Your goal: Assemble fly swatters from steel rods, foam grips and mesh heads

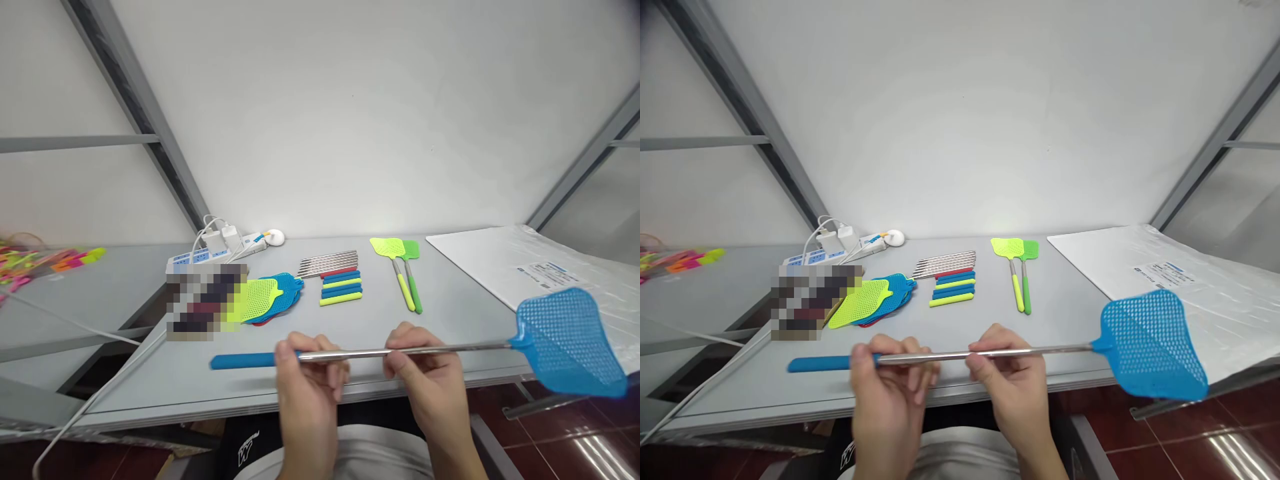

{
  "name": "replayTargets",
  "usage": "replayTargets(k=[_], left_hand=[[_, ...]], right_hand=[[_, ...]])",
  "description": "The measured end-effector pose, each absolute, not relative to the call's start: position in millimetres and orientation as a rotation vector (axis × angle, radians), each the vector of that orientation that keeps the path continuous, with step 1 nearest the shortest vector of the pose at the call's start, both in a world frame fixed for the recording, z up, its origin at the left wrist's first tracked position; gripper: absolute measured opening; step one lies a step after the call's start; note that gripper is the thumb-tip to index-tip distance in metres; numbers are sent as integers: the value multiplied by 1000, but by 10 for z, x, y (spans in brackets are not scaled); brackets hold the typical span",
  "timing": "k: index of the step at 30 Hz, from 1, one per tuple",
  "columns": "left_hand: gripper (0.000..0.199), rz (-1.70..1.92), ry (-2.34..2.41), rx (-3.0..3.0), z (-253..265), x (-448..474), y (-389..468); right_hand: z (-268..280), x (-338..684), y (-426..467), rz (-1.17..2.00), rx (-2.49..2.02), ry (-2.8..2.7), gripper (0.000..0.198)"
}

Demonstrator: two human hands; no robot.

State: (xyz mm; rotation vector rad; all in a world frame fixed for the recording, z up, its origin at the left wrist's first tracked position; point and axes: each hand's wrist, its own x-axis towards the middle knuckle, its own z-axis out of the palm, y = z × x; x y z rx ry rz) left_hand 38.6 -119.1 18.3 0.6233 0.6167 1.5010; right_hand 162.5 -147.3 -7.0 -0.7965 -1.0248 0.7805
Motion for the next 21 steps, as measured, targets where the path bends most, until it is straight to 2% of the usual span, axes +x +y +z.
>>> replayTargets(k=[4, 12, 18, 21], left_hand=[[49, 1331, 593, 695, 133, 551, -1289], [51, 1292, 585, 766, 111, 544, -1258], [51, 1337, 667, 705, 141, 461, -1217], [50, 1389, 671, 693, 171, 427, -1215]], right_hand=[[-25, 1517, -1502, 863, -797, -1043, 10], [-71, 1509, -1460, 925, -764, -963, 15], [-48, 1485, -1476, 692, -907, -1143, 19], [-29, 1485, -1501, 677, -887, -1096, 15]])
